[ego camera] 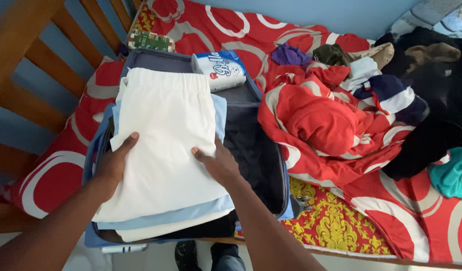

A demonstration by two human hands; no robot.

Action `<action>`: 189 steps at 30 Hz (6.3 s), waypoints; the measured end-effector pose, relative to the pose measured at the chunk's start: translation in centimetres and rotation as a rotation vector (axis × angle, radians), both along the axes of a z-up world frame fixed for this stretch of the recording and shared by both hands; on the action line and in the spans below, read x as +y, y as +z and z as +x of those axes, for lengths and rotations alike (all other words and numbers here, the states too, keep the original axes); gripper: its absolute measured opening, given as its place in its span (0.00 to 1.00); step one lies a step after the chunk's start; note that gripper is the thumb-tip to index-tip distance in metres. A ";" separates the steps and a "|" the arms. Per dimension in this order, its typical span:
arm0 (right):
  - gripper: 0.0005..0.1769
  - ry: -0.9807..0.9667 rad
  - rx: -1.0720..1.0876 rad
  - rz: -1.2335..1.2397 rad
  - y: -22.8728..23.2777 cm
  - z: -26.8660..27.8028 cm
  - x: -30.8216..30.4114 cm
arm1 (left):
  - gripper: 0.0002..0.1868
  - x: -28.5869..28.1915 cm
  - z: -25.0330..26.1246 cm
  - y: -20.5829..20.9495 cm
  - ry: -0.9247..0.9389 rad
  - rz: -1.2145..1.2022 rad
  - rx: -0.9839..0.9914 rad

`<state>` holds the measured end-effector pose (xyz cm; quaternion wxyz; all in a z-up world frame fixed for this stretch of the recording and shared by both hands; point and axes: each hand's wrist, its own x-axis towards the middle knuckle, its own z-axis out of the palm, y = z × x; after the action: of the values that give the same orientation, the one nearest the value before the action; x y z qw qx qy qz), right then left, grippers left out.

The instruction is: The person places white shorts into a suitcase on a bed, sorts through a pile of clothes, and folds a patterned sweater before placing it into the suitcase.

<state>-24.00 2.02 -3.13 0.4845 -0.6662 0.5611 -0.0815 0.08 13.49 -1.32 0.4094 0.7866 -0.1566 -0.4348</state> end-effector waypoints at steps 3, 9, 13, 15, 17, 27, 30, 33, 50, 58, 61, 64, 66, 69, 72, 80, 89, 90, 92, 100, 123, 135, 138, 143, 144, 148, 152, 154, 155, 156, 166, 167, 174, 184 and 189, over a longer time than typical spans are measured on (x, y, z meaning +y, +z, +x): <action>0.59 0.034 0.119 -0.018 0.5 1.2 0.5 | 0.58 0.3 0.8 -0.5 0.033 0.048 0.014; 0.60 -0.007 0.192 -0.017 1.6 3.5 2.4 | 0.58 0.4 2.5 -1.2 0.032 -0.013 0.043; 0.60 -0.017 0.184 0.008 1.5 3.1 2.5 | 0.59 0.5 2.5 -1.9 0.059 -0.028 -0.016; 0.61 -0.027 0.160 -0.001 1.2 3.0 2.4 | 0.60 0.4 2.6 -2.2 0.039 -0.065 -0.027; 0.63 -0.022 0.138 0.074 1.0 2.8 2.2 | 0.62 0.4 2.7 -2.2 0.046 0.026 -0.030; 0.72 -0.116 0.034 0.054 0.6 -1.3 2.4 | 0.51 0.8 -0.7 0.5 0.060 -0.205 -0.253; 0.69 -0.229 -0.010 0.035 1.2 -1.3 3.7 | 0.48 0.5 -2.5 2.0 0.165 -0.317 -0.466; 0.65 -0.401 -0.054 0.001 1.7 -0.8 5.1 | 0.50 0.3 -3.4 3.3 0.033 -0.388 -0.948; 0.41 -0.515 -0.261 -0.324 7.2 -3.5 7.8 | 0.38 0.6 -9.0 6.7 -0.328 -0.444 -0.558; 0.41 -0.466 -0.274 -0.374 4.0 -7.3 9.3 | 0.45 3.7 -11.1 1.7 -0.481 -0.284 -0.518; 0.41 -0.453 -0.271 -0.385 3.9 -10.0 10.3 | 0.48 1.5 -11.2 -1.9 -0.517 -0.313 -0.611; 0.44 -0.523 -0.261 -0.115 4.4 -12.0 13.7 | 0.48 2.6 -12.7 -3.5 -0.525 -0.350 -0.763; 0.44 -0.549 -0.283 -0.038 4.1 -12.8 13.3 | 0.47 2.1 -13.8 -2.4 -0.482 -0.399 -0.849; 0.47 -0.590 -0.524 0.034 2.5 -13.2 14.0 | 0.43 3.8 -16.4 -0.2 -0.449 -0.583 -0.879; 0.47 -0.467 -0.483 -0.213 3.0 -13.9 13.6 | 0.43 3.9 -19.2 2.3 -0.506 -0.602 -0.789; 0.47 -0.571 -0.825 -0.081 6.8 -15.7 14.5 | 0.38 6.9 -24.4 6.7 -0.459 -0.698 -0.525; 0.44 -0.559 -1.025 -0.177 9.2 -18.7 14.0 | 0.36 7.1 -28.5 9.5 -0.458 -0.794 -0.411; 0.44 -0.561 -1.028 -0.183 9.7 -19.1 14.1 | 0.36 7.1 -28.9 9.8 -0.463 -0.799 -0.412; 0.43 -0.605 -0.877 -0.133 11.0 -20.2 14.4 | 0.36 7.0 -30.0 10.4 -0.507 -0.911 -0.143; 0.45 -0.624 -0.932 -0.281 15.7 -24.8 15.7 | 0.34 7.2 -34.0 13.5 -0.545 -0.980 -0.128; 0.44 -0.860 -0.875 -0.482 19.5 -39.4 16.0 | 0.31 1.9 -48.5 16.1 -0.723 -0.933 0.039; 0.43 -0.851 -0.825 -0.467 17.4 -46.0 2.1 | 0.29 -11.6 -54.0 14.4 -0.678 -1.102 0.148; 0.45 -0.883 -0.794 -0.412 17.7 -46.4 -0.8 | 0.31 -14.6 -54.4 14.9 -0.628 -1.009 0.094; 0.48 -0.877 -0.700 -0.397 18.4 -47.4 -3.2 | 0.31 -17.2 -55.5 15.0 -0.620 -1.023 0.114; 0.48 -0.878 -0.699 -0.394 18.5 -47.9 -3.5 | 0.31 -17.6 -55.8 15.1 -0.619 -1.020 0.114; 0.46 -0.872 -0.704 -0.386 18.1 -49.8 -5.2 | 0.32 -18.9 -57.4 14.9 -0.615 -0.963 0.115; 0.43 -0.835 -0.735 -0.346 17.5 -52.4 -8.1 | 0.33 -20.9 -59.7 14.9 -0.612 -0.938 0.017; 0.42 -0.794 -0.749 -0.362 17.4 -53.7 -9.7 | 0.33 -22.0 -60.9 14.6 -0.588 -0.929 -0.003; 0.42 -0.771 -0.761 -0.387 17.7 -54.5 -10.4 | 0.33 -22.6 -61.6 14.7 -0.582 -0.923 -0.014; 0.42 -0.755 -0.768 -0.385 18.0 -55.2 -11.1 | 0.33 -23.2 -62.2 14.8 -0.569 -0.926 -0.024; 0.45 -0.719 -0.741 -0.383 20.4 -64.6 -16.0 | 0.35 -27.4 -70.5 15.0 -0.513 -0.986 -0.041; 0.45 -0.724 -0.742 -0.371 20.4 -65.1 -16.3 | 0.35 -27.7 -71.0 15.0 -0.505 -0.947 -0.090; 0.45 -0.716 -0.805 -0.312 19.1 -64.8 -19.1 | 0.38 -28.8 -70.5 14.3 -0.455 -0.872 -0.188; 0.44 -0.615 -0.780 -0.222 18.6 -59.4 -20.5 | 0.40 -29.5 -65.1 13.7 -0.369 -0.831 -0.098; 0.44 -0.589 -0.803 -0.221 17.8 -57.6 -21.9 | 0.40 -30.2 -63.2 12.9 -0.335 -0.760 -0.124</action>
<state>-81.60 -19.89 14.65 0.5450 -0.4433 0.4824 -0.5232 -63.08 -16.75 11.61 0.5839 0.5681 -0.4559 -0.3585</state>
